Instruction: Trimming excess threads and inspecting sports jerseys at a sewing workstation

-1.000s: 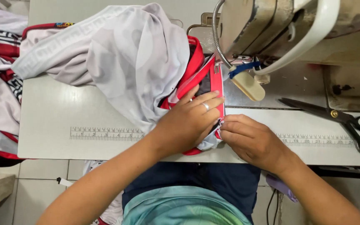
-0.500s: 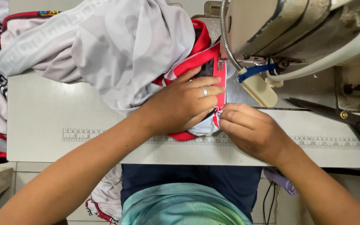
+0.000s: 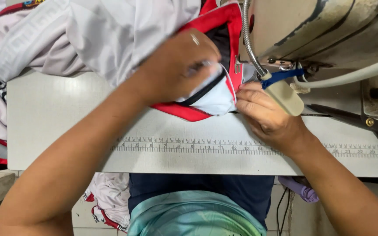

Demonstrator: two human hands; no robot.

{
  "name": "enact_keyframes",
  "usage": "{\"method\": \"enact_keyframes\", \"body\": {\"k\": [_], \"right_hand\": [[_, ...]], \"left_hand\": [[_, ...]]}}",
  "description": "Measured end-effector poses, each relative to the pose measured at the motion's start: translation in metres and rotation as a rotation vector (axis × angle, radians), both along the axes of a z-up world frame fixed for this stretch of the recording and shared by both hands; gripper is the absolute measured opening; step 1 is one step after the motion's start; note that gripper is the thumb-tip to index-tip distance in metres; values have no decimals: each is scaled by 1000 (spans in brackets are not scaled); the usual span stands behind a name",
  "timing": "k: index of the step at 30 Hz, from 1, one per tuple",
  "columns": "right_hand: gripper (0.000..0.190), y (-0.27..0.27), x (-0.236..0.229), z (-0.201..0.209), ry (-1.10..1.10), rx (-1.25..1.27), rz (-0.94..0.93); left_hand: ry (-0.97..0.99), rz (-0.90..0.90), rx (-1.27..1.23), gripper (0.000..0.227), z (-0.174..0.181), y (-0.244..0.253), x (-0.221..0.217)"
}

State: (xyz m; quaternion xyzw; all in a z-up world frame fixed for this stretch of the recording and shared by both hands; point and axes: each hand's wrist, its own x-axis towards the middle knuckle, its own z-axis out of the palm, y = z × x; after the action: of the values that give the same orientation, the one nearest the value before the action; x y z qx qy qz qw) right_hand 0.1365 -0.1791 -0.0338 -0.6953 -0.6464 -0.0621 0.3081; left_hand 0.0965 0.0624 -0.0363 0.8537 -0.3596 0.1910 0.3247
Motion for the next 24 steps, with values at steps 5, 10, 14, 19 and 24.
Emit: {"method": "enact_keyframes", "body": {"k": [5,10,14,19,24], "right_hand": [[10,1,0,0,4,57,15],[27,-25,-41,-1,-58,-41,80],[16,-27,-64,1,-105,23,44],[14,-34,-62,-10,-66,18,-1],[14,-27,-60,-2,-111,16,34]], "left_hand": [[547,-52,636,10,63,-48,-70],[310,-46,220,5,25,-80,-113],[397,-72,252,6,14,-83,-108],[312,-103,92,8,25,-67,-66],[72,96,214,11,-5,-59,-61]]}}
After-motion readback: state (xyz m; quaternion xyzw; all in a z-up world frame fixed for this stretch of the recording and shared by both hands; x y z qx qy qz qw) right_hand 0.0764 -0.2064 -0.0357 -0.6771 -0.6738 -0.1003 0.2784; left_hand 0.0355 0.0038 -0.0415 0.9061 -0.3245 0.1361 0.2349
